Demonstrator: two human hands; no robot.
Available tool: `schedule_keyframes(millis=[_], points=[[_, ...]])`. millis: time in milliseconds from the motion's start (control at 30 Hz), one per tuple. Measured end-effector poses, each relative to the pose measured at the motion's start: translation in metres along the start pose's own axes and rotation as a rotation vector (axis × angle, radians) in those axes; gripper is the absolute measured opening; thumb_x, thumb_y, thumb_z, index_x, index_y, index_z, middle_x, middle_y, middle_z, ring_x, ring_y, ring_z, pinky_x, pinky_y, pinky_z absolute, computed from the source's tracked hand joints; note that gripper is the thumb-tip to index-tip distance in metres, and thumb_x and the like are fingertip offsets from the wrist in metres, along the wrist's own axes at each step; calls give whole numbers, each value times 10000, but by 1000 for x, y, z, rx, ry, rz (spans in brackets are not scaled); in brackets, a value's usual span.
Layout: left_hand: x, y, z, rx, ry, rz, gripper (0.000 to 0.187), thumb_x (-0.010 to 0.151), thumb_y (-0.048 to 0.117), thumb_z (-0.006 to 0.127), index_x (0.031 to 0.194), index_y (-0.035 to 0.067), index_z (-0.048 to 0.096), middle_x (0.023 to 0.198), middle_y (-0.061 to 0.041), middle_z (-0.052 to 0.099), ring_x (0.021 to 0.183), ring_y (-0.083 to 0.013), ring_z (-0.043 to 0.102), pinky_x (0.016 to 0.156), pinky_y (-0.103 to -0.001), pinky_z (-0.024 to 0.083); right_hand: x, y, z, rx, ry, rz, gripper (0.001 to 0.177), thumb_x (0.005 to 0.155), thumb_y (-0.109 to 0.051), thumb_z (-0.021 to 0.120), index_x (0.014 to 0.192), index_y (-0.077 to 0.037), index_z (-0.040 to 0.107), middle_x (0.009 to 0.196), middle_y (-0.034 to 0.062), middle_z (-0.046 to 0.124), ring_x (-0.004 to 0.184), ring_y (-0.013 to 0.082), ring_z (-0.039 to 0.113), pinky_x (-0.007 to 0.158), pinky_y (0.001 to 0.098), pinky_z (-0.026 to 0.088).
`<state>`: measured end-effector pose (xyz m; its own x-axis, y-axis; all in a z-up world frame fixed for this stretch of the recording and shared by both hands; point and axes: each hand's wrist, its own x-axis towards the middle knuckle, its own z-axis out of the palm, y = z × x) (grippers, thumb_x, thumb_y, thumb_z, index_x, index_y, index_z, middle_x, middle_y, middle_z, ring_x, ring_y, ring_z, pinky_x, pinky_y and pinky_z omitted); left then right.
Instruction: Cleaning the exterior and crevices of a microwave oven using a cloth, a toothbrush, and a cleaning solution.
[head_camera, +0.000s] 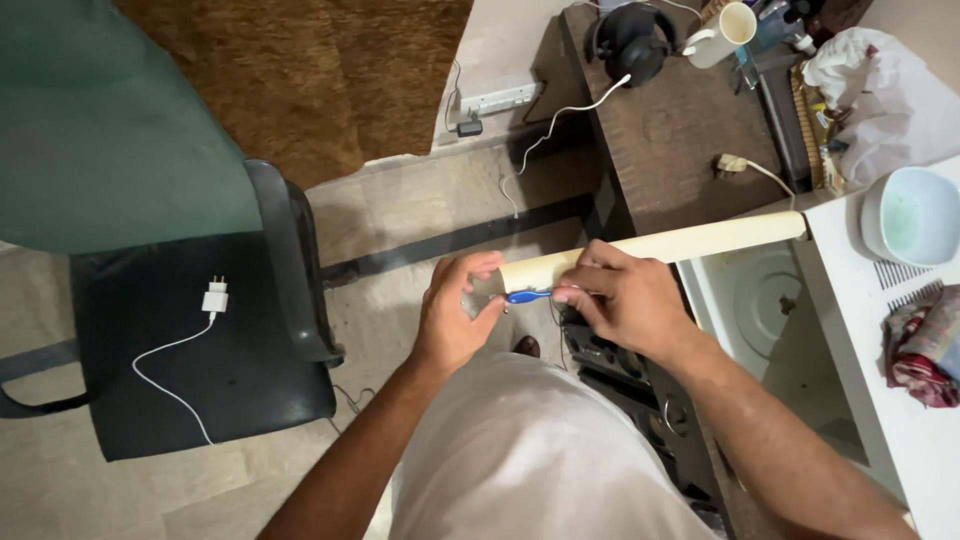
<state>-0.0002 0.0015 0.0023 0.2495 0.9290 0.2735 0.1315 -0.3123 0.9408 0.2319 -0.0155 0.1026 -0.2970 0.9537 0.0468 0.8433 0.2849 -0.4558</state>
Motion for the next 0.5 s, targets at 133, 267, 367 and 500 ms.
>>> schedule_keyframes(millis=[133, 267, 367, 500], points=[[0, 0, 1, 15, -7, -6, 590, 757, 1, 867, 1278, 100, 610, 1219, -37, 706, 1029, -200, 645, 829, -335, 518, -7, 11, -1, 30, 31, 56, 177, 829, -300, 814, 926, -152, 807, 819, 20, 656, 597, 218, 656, 555, 367, 520], [0, 0, 4, 15, -4, -30, 596, 749, -10, 844, 1285, 102, 608, 1220, -30, 698, 1054, -195, 654, 832, -325, 526, -7, 4, -1, 8, 4, 64, 124, 838, -279, 803, 896, -170, 813, 820, 3, 668, 621, 223, 665, 570, 371, 526], [2, 2, -2, 41, -12, -17, 614, 743, -5, 850, 1295, 98, 602, 1230, -29, 705, 1076, -203, 652, 849, -330, 517, -7, 7, -1, 28, 39, 29, 140, 840, -285, 803, 906, -161, 809, 836, 9, 670, 626, 226, 665, 575, 371, 528], [1, 0, 1, 25, -7, -53, 621, 740, 14, 868, 1296, 105, 606, 1237, -45, 695, 1062, -202, 653, 846, -332, 513, -14, 13, -5, -43, 28, 145, 164, 820, -318, 820, 881, -165, 819, 783, 6, 662, 624, 236, 669, 574, 386, 521]])
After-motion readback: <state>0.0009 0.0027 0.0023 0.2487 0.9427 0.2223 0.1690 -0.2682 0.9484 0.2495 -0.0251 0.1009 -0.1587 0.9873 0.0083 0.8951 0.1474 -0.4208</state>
